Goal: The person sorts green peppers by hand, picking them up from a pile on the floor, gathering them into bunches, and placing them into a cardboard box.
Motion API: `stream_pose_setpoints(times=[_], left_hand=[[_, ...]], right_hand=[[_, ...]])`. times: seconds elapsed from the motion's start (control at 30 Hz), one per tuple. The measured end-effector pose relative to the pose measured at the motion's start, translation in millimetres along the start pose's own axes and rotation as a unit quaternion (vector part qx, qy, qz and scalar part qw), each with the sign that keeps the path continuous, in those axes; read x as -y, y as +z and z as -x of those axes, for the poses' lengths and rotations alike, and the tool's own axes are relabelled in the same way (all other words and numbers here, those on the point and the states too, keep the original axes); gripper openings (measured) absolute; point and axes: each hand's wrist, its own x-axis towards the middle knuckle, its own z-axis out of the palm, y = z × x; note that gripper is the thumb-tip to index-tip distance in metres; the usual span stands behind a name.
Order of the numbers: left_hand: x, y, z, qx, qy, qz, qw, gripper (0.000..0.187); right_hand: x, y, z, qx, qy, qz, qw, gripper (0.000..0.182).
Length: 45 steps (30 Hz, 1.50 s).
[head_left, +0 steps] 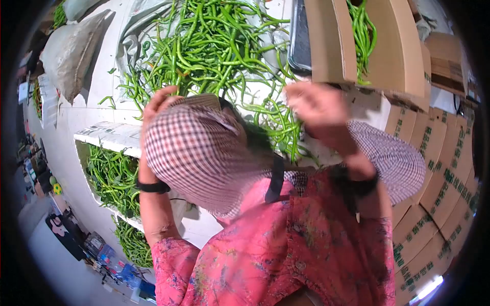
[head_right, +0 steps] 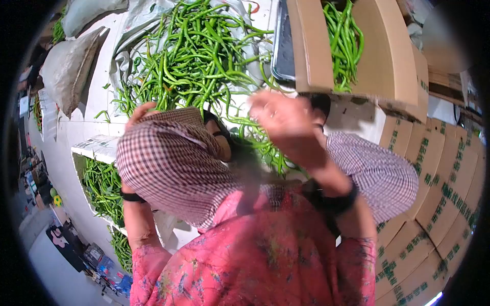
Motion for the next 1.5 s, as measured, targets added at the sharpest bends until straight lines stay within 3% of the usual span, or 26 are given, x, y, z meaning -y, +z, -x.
stream_pose_setpoints(times=[0.07, 0.1, 0.13, 0.17, 0.23, 0.27, 0.33, 0.37, 0.43, 0.5, 0.53, 0.63, 0.7, 0.77, 0.8, 0.83, 0.9, 0.93, 0.97, 1.03, 1.1, 1.17, 1.23, 1.33, 1.43, 1.5], left_hand=[[13.4, 26.3, -21.9, -0.033, -0.185, 0.123, 0.975, 0.029], [36.6, 36.1, -33.2, -0.032, -0.166, 0.124, 0.978, 0.029], [46.3, 43.3, -45.9, -0.005, -0.153, 0.045, 0.987, 0.03], [61.7, 51.6, -54.1, -0.002, -0.15, 0.054, 0.987, 0.031], [80.4, 69.0, -69.4, 0.001, -0.067, -0.059, 0.996, 0.033], [92.9, 77.8, -78.1, -0.012, -0.018, -0.122, 0.992, 0.034], [98.0, 90.3, -93.6, -0.016, 0.048, -0.285, 0.957, 0.039], [110.2, 97.3, -102.4, -0.028, 0.126, -0.362, 0.923, 0.035], [130.3, 106.5, -117.1, 0.014, 0.125, -0.48, 0.868, 0.031], [159.8, 110.6, -130.8, -0.017, 0.176, -0.496, 0.85, 0.03], [159.7, 109.8, -130.9, -0.007, 0.167, -0.495, 0.853, 0.028], [149.0, 93.3, -114.4, 0.046, 0.142, -0.489, 0.86, 0.025], [135.5, 70.7, -104.1, 0.122, 0.107, -0.522, 0.837, 0.023], [69.1, 46.8, -90.4, 0.126, 0.086, -0.597, 0.788, 0.017], [56.9, 28.2, -88.8, 0.083, 0.125, -0.585, 0.797, 0.015], [29.5, 13.5, -90.8, 0.105, 0.085, -0.611, 0.78, 0.024], [-5.3, -7.1, -99.1, 0.08, 0.097, -0.624, 0.771, 0.018], [-10.3, -17.3, -112.3, 0.059, 0.14, -0.577, 0.803, 0.014], [-14.2, -23.9, -130.1, 0.037, 0.182, -0.527, 0.83, 0.011], [-21.9, -20.7, -175.5, 0.002, 0.091, -0.338, 0.937, 0.009], [11.4, -3.5, -230.6, -0.088, 0.168, -0.25, 0.949, 0.017], [25.4, 25.1, -275.3, -0.12, 0.156, -0.323, 0.926, 0.025], [51.1, 49.9, -318.2, -0.157, 0.27, -0.393, 0.865, 0.048], [40.1, 83.7, -340.9, -0.094, 0.133, -0.501, 0.85, 0.089], [37.9, 86.4, -347.8, -0.042, 0.095, -0.509, 0.855, 0.085], [34.8, 73.3, -338.0, -0.009, 0.133, -0.541, 0.83, 0.074]], right_hand=[[-70.1, 50.7, -9.0, 0.115, 0.083, -0.025, 0.99, 0.019], [-114.1, 68.8, -9.4, 0.109, -0.07, 0.079, 0.988, 0.02], [-137.8, 87.0, -7.8, 0.068, -0.086, 0.199, 0.974, 0.018], [-147.6, 94.2, -11.7, 0.068, -0.088, 0.198, 0.974, 0.018], [-156.5, 99.9, -24.2, 0.059, -0.032, 0.095, 0.993, 0.016], [-150.6, 97.8, -32.3, 0.067, 0.051, 0.043, 0.996, 0.015], [-159.4, 97.8, -49.9, 0.047, 0.045, 0.049, 0.997, 0.015], [-162.0, 96.4, -60.3, 0.025, 0.041, 0.055, 0.997, 0.015], [-162.8, 93.4, -81.5, 0.018, 0.041, 0.07, 0.997, 0.015], [-157.6, 89.1, -104.4, -0.001, 0.119, -0.033, 0.992, 0.013], [-158.1, 88.1, -114.6, -0.03, 0.083, 0.009, 0.996, 0.013], [-124.0, 73.4, -150.9, -0.091, 0.131, 0.023, 0.987, 0.014], [-124.1, 70.3, -173.0, -0.125, 0.07, 0.029, 0.989, 0.015], [-119.9, 67.3, -195.8, -0.151, 0.001, 0.098, 0.984, 0.016], [-118.1, 68.2, -207.5, -0.151, 0.024, 0.06, 0.986, 0.021], [-115.7, 69.7, -216.5, -0.15, 0.024, 0.06, 0.987, 0.021], [-112.5, 73.3, -233.5, -0.141, 0.04, 0.159, 0.976, 0.029], [-117.8, 76.9, -241.4, -0.129, 0.04, 0.167, 0.977, 0.044], [-122.4, 81.5, -249.3, -0.129, 0.039, 0.167, 0.977, 0.044], [-129.6, 93.4, -260.6, -0.135, 0.027, 0.264, 0.954, 0.059], [-123.4, 98.3, -270.4, -0.095, 0.065, 0.286, 0.951, 0.069], [-125.1, 104.3, -276.7, -0.011, 0.136, 0.326, 0.936, 0.075], [-127.9, 112.7, -281.7, -0.01, 0.143, 0.345, 0.927, 0.076], [-128.6, 123.8, -288.9, 0.026, 0.18, 0.337, 0.924, 0.072], [-132.7, 126.8, -292.3, 0.005, 0.206, 0.278, 0.938, 0.073], [-129.4, 121.8, -297.0, 0.031, 0.241, 0.258, 0.935, 0.069]])
